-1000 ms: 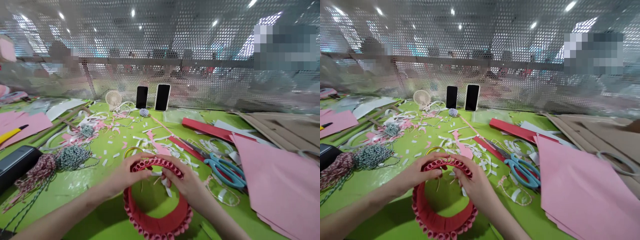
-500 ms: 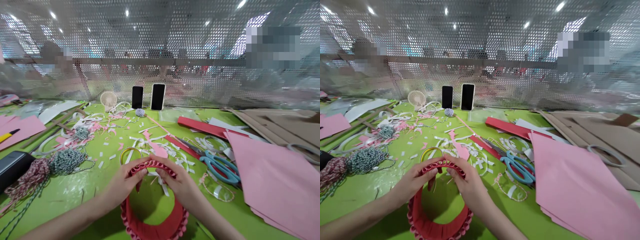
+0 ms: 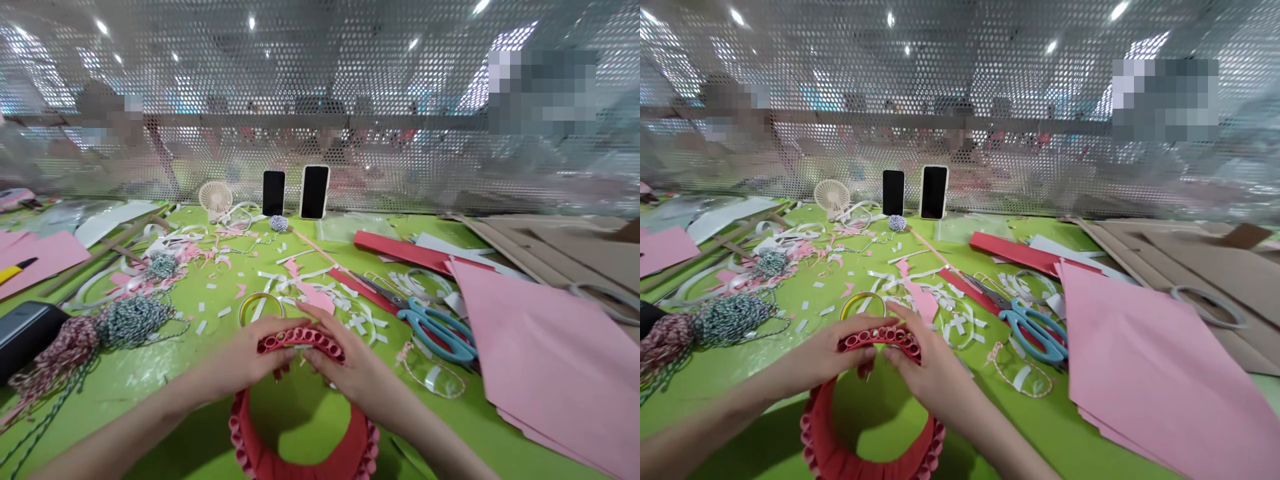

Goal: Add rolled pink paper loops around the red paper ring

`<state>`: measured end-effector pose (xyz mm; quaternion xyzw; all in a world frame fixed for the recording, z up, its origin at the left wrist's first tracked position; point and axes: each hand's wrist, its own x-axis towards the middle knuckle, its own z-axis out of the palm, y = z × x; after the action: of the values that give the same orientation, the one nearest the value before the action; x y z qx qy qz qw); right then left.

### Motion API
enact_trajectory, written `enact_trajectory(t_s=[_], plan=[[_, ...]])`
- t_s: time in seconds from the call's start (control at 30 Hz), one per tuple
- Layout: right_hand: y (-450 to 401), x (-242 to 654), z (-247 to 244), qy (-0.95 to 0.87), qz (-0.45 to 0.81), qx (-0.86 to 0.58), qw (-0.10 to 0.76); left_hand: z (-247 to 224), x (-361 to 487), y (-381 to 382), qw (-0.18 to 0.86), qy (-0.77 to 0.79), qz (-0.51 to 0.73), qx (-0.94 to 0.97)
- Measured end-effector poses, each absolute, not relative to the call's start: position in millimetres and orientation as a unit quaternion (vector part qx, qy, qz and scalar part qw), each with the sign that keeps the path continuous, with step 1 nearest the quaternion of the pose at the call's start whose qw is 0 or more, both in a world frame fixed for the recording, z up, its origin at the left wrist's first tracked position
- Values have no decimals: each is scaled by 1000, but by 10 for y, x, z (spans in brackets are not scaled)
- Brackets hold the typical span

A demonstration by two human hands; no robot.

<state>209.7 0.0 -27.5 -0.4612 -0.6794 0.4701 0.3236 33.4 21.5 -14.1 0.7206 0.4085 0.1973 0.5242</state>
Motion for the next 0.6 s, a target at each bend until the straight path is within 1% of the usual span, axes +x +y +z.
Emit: enact_trajectory(t_s=[0.17, 0.33, 0.6], plan=[[11, 2129, -264, -680, 450, -480, 325, -230, 369, 178, 464, 445, 270, 717], [23, 2173, -277, -688, 440, -473, 331, -167, 348, 180, 487, 467, 268, 688], [40, 2139, -247, -669, 442, -504, 320, -173, 402, 184, 505, 452, 288, 677]])
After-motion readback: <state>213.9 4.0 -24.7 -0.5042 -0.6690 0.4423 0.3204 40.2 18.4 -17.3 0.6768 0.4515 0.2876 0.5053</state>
